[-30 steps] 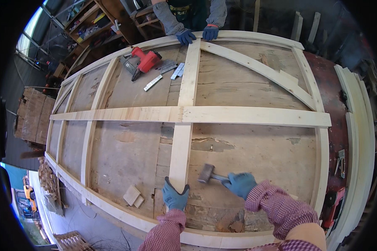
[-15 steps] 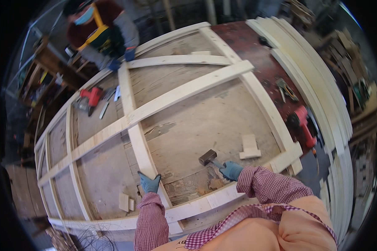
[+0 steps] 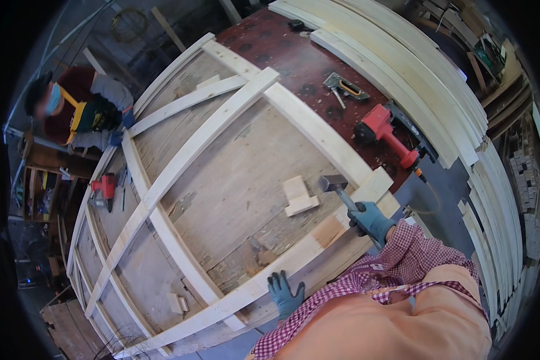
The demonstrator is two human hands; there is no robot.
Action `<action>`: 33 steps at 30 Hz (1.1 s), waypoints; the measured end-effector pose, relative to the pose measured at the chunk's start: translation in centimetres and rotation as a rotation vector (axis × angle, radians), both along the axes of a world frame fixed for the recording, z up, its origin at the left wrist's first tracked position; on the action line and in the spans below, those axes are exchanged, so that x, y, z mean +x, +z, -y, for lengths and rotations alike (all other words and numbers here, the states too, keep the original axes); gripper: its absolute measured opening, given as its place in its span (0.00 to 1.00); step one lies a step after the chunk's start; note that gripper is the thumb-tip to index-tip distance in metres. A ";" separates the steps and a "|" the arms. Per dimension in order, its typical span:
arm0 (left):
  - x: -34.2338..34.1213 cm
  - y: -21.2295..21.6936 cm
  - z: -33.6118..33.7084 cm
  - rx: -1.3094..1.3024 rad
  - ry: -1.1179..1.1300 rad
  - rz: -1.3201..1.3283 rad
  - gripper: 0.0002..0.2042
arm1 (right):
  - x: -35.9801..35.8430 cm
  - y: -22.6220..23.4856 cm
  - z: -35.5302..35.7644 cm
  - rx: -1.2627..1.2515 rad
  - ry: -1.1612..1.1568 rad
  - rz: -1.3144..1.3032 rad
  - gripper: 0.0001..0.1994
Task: The person assembles a large wooden frame by positioning planks and using a pneumatic nail gun to fasten them. They also use a hammer to adjust pieces and place small wooden blocks at joints.
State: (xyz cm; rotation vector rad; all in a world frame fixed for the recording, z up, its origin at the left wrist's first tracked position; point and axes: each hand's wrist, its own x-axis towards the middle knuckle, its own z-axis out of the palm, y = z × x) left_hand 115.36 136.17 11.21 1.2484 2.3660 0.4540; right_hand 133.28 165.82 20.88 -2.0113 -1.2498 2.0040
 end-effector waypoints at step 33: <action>3.8 -3.1 -9.7 -0.736 0.522 0.098 0.55 | 29.6 -8.3 -28.5 0.987 -0.215 0.918 0.35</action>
